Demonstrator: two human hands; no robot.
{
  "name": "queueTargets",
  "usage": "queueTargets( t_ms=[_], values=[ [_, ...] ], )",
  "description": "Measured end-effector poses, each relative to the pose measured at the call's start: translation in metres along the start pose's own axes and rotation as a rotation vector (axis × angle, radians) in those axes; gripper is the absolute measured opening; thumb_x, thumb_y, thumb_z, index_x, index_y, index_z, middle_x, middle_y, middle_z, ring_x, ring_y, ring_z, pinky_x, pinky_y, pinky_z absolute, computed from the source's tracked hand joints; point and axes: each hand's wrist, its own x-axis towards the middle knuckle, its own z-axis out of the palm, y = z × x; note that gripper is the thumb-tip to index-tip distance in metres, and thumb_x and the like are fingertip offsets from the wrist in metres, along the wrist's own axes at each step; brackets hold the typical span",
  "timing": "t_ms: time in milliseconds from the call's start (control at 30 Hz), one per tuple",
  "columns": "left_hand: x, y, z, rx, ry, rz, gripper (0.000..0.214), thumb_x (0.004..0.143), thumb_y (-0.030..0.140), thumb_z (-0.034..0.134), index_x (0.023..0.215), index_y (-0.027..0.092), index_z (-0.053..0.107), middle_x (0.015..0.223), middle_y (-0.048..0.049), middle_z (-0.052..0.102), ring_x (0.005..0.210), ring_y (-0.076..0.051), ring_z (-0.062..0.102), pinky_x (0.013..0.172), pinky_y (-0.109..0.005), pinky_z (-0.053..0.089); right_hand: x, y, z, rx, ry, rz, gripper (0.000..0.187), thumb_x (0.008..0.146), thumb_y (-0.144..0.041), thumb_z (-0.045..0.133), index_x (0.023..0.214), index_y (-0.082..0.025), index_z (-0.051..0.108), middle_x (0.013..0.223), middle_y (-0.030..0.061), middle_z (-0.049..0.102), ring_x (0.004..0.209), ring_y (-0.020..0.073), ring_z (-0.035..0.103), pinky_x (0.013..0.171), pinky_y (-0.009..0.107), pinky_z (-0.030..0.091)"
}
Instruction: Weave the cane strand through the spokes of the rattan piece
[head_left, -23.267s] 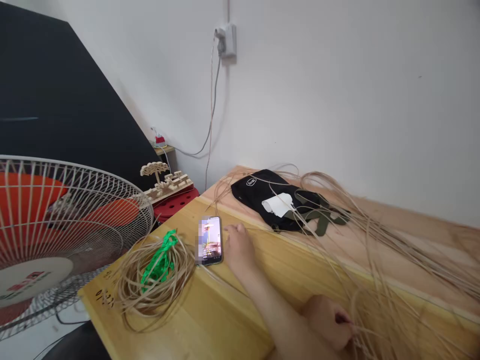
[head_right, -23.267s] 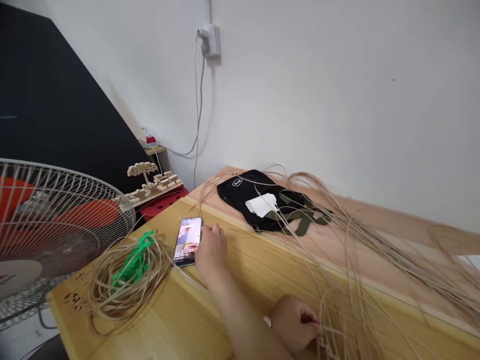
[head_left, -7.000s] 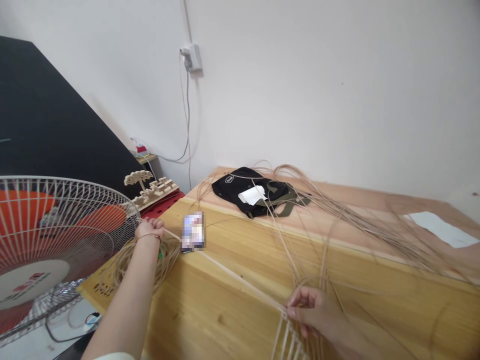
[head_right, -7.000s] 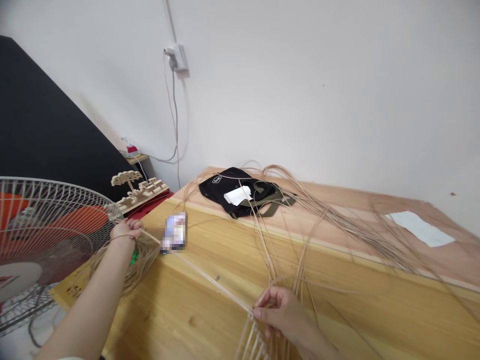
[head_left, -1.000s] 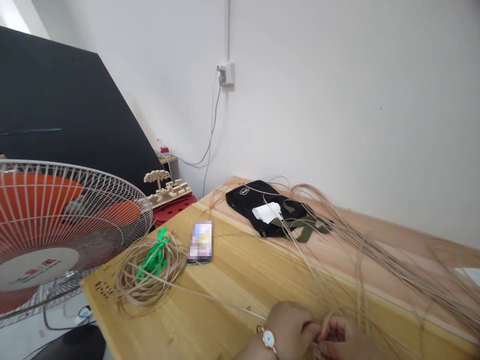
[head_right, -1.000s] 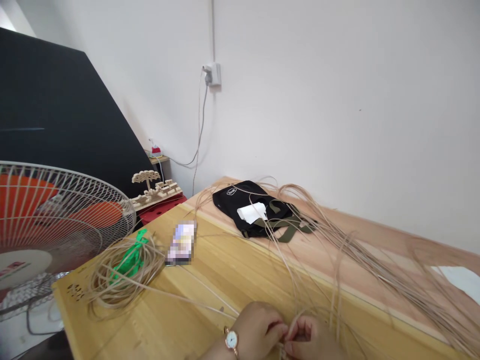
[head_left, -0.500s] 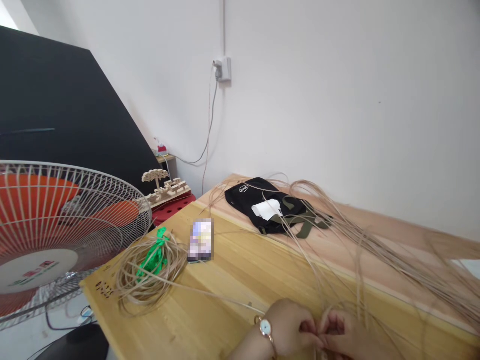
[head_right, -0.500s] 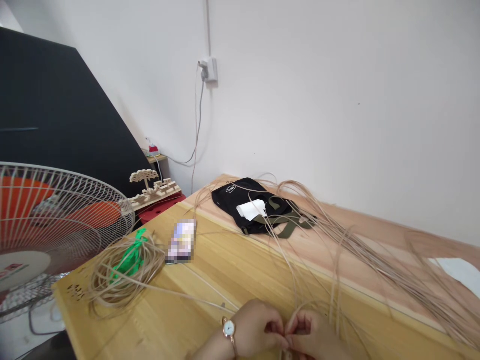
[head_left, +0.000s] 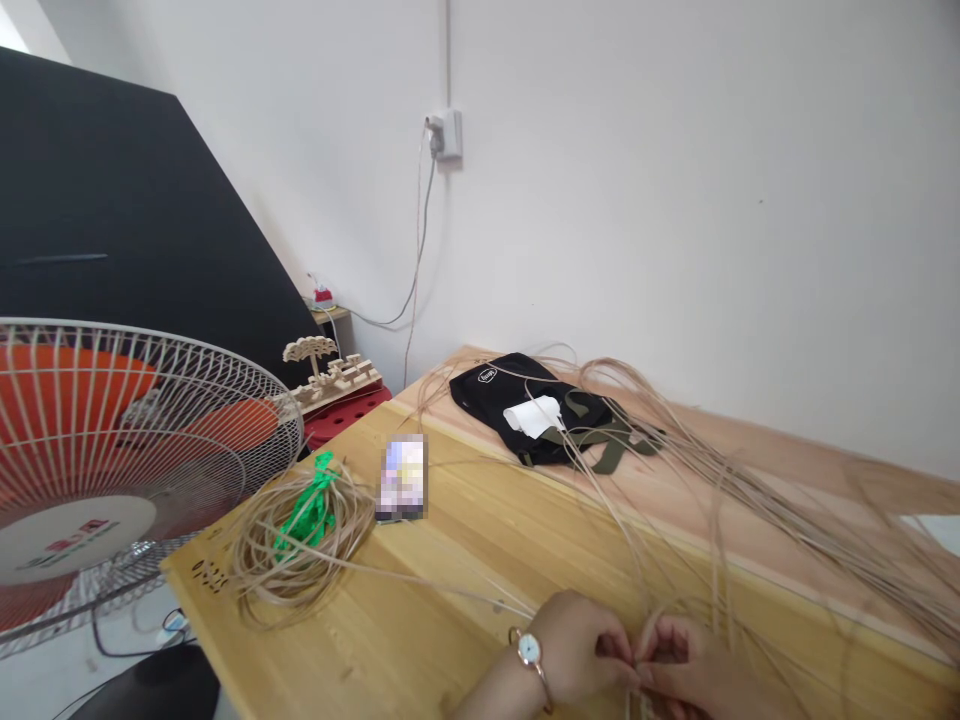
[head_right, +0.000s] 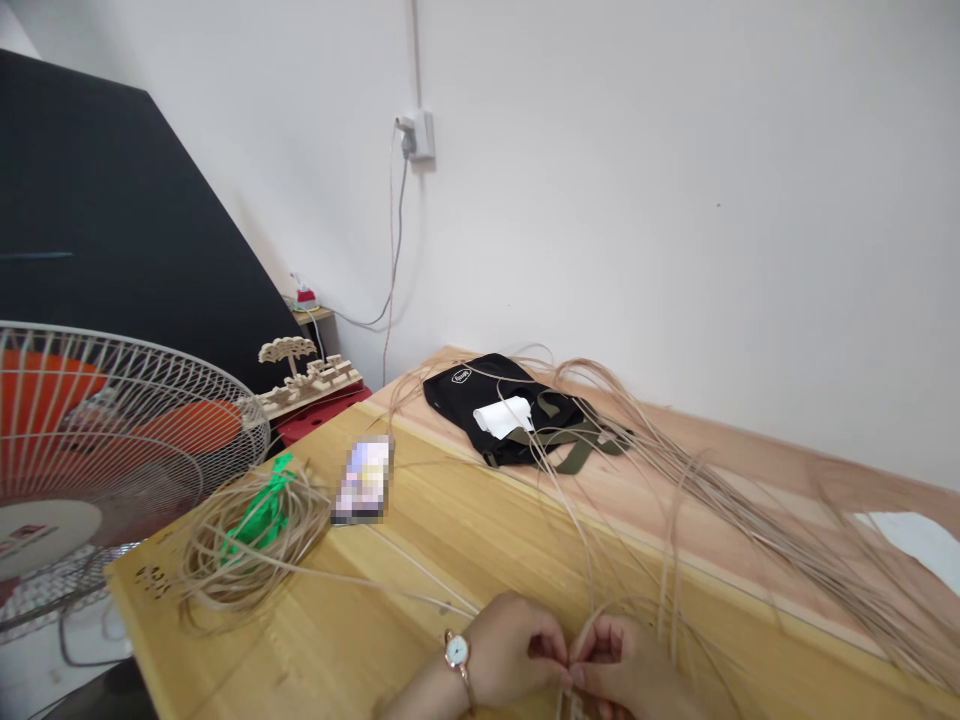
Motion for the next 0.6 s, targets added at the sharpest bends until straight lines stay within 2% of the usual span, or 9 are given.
queueTargets(
  t_ms=[400,600],
  values=[
    [-0.001,0.001,-0.0005,-0.149,-0.001,-0.097,0.025,0.067,0.038,0.06,0.078,0.017,0.067,0.067,0.0003,0.063,0.057,-0.007,0.051,0.051,-0.014,0.035,0.0009,0.0015,-0.0029,0.007,-0.001,0.016,0.032,0.052,-0.039,0.069,0.06,-0.015,0.05,0.043,-0.006,0.047,0.032,0.003,0.038,0.035,0.016,0.024],
    [0.0006,-0.0035,0.0042,-0.237,0.025,-0.105,0.026,0.062,0.037,0.062,0.076,0.016,0.068,0.061,0.0003,0.061,0.053,-0.007,0.047,0.049,-0.015,0.034,-0.0024,-0.0037,-0.005,0.028,-0.057,0.003,0.034,0.053,-0.043,0.069,0.062,-0.015,0.053,0.045,-0.0054,0.048,0.035,0.0041,0.04,0.037,0.017,0.024]
  ],
)
